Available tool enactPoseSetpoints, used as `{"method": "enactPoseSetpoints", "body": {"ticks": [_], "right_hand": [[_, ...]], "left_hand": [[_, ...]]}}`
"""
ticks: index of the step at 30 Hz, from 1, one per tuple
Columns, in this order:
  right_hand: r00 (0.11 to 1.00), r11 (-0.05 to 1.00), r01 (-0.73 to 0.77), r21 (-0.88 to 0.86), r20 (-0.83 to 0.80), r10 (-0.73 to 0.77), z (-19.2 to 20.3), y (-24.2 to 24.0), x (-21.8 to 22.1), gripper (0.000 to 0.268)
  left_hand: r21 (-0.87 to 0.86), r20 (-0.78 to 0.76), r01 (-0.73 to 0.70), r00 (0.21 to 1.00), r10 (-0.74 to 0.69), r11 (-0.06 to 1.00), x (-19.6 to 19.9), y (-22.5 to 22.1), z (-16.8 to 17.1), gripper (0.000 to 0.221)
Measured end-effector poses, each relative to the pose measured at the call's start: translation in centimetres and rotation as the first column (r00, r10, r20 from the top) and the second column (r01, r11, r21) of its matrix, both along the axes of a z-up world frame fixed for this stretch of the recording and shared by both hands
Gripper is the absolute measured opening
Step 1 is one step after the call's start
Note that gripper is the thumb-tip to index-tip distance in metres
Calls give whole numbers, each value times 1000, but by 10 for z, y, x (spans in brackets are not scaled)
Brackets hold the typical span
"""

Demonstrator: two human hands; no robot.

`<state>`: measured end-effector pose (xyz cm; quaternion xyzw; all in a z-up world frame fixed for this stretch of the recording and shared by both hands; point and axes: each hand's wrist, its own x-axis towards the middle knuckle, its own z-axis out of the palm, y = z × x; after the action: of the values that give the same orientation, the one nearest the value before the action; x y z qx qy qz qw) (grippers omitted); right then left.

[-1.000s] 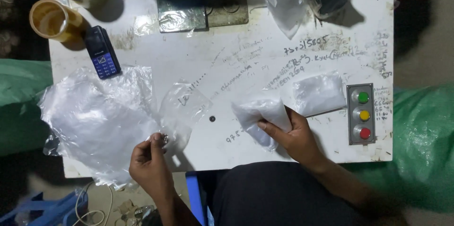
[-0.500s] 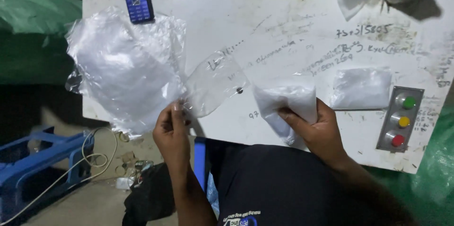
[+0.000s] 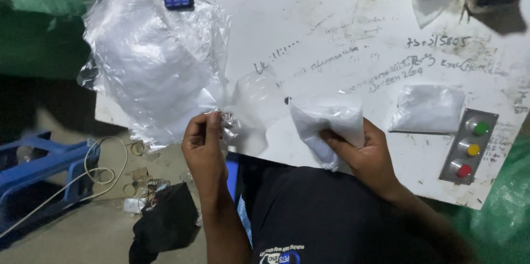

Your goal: Folding small white garments and placing them into individual plastic bags at a factory workstation.

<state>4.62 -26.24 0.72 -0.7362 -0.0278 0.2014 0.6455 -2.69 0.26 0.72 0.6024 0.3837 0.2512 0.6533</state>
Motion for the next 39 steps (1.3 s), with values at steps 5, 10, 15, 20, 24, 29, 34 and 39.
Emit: {"method": "enactPoseSetpoints", "body": {"ticks": [5,10,15,20,24,29,34,39], "right_hand": [[992,976,-117,182,65,106,59,39,12,41],[998,995,27,95,-57,-22,8,-1,10,44],[975,980,196,-17,108,-193,2,-2,5,44],[891,984,-125,-130,421,169,55,20,12,50],[773,783,-196,-590,398,494,59,12,22,30],[919,843,-142,-519,247,307,25,1,34,38],[986,1000,4,21,-170,-1,30,3,37,46],[955,953,-278,-118,74,287,1,-12,23,15]], "left_hand": [[-28,85,284,956,-281,958,22,-39,-31,20],[-565,277,486,873,-402,666,57,-70,-28,12],[-457,186,390,921,-342,800,62,-82,-24,34],[-94,174,322,937,-303,942,69,-112,-21,13],[212,268,211,926,-264,954,72,-123,-13,21],[980,-135,90,956,-259,-177,75,-106,-22,44],[958,-21,128,924,-381,256,81,-109,-11,10],[911,-307,391,856,-416,131,62,-117,0,30]]}}
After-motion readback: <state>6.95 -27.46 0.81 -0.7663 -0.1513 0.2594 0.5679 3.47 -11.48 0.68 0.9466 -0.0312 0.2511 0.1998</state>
